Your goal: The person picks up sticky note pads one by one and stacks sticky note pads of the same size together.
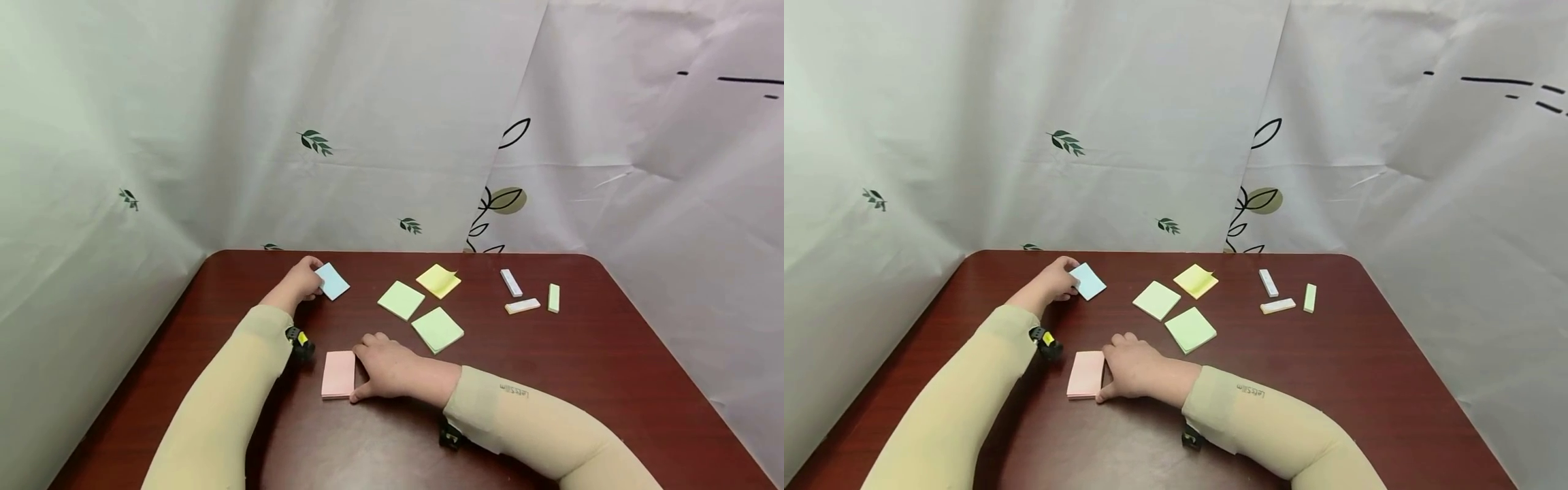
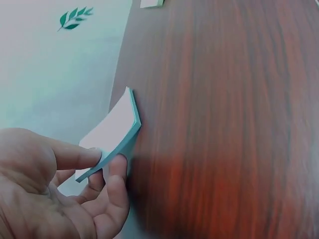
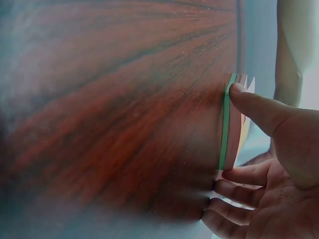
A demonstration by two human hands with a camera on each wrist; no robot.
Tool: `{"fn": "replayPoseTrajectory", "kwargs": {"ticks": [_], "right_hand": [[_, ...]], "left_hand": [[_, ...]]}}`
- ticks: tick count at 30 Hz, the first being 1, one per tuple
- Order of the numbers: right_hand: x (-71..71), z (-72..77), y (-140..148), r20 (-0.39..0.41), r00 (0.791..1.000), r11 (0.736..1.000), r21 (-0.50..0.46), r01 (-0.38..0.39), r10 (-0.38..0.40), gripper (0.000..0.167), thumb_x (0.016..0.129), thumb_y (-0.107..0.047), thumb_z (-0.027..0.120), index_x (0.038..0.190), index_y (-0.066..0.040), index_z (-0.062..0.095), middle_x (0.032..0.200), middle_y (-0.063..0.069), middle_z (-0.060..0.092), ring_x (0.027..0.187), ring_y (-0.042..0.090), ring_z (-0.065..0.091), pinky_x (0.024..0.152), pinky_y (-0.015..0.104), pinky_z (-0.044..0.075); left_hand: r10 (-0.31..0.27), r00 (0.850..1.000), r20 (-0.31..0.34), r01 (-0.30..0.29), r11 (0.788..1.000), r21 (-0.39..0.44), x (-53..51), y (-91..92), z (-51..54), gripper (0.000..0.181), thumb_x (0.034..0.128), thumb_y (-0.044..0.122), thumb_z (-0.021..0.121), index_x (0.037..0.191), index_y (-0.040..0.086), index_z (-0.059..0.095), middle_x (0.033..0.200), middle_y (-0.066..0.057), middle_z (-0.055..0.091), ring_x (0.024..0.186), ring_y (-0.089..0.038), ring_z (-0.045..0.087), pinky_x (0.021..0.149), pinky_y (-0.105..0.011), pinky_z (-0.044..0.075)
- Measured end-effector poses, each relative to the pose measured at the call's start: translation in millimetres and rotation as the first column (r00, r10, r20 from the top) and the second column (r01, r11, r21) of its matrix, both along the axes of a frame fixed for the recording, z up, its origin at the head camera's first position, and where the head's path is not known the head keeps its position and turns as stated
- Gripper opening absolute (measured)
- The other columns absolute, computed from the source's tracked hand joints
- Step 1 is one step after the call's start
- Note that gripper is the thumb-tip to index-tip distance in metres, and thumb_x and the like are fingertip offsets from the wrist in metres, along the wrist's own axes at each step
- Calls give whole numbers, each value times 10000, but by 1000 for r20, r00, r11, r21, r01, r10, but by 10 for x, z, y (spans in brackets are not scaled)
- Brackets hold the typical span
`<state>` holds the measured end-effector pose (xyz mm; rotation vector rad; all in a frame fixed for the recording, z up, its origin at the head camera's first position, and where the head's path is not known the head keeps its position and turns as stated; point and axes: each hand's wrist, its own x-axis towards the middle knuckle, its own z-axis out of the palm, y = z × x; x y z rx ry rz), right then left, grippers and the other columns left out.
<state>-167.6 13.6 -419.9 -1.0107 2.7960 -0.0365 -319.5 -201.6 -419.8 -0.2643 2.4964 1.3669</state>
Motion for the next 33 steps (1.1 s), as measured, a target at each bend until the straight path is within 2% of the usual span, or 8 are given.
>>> {"fn": "replayPoseTrajectory", "kwargs": {"ticks": [3, 8, 20, 28, 33], "right_hand": [[-7, 13, 2, -1, 1000, 1000, -1, -2, 2, 773, 736, -639, 775, 1294, -129, 615, 1153, -7, 571, 1086, 177, 524, 887, 318, 481], [-15, 22, -1, -4, 1000, 1000, 1, -8, 8, 767, 746, -634, 770, 1301, -130, 611, 1162, -5, 571, 1094, 177, 523, 887, 324, 482], [-24, 32, 17, -13, 1000, 1000, -20, -15, 15, 759, 752, -624, 771, 1300, -124, 611, 1183, 1, 576, 1102, 177, 524, 899, 321, 480], [-3, 18, 19, -11, 1000, 999, -34, -11, 11, 756, 745, -615, 781, 1293, -120, 614, 1164, -2, 578, 1092, 185, 531, 884, 333, 486], [25, 5, 19, -10, 1000, 999, -48, -16, 15, 746, 740, -611, 787, 1281, -123, 623, 1150, -2, 582, 1072, 185, 532, 872, 330, 489]], "left_hand": [[21, 999, 27, -23, 997, 68, 34, -108, 13, 474, 981, -8, 486, 1427, 78, 351, 1293, -226, 468, 794, -229, 581, 642, -306, 486], [48, 998, 35, -52, 988, 147, 100, -276, 28, 493, 984, -17, 488, 1446, 74, 341, 1279, -215, 477, 790, -191, 593, 651, -296, 487], [37, 998, 40, -43, 985, 164, 350, -517, 90, 450, 1000, 29, 518, 1419, 67, 359, 1195, -175, 516, 773, -157, 624, 648, -291, 494], [-36, 999, 38, 29, 984, 173, 651, -610, 135, 435, 986, 75, 573, 1382, 43, 395, 1109, -120, 600, 825, -148, 645, 674, -321, 490], [-71, 997, 40, 64, 987, 146, 843, -641, 148, 404, 986, 69, 566, 1358, 33, 415, 1090, -122, 616, 824, -176, 642, 661, -325, 472]]}}
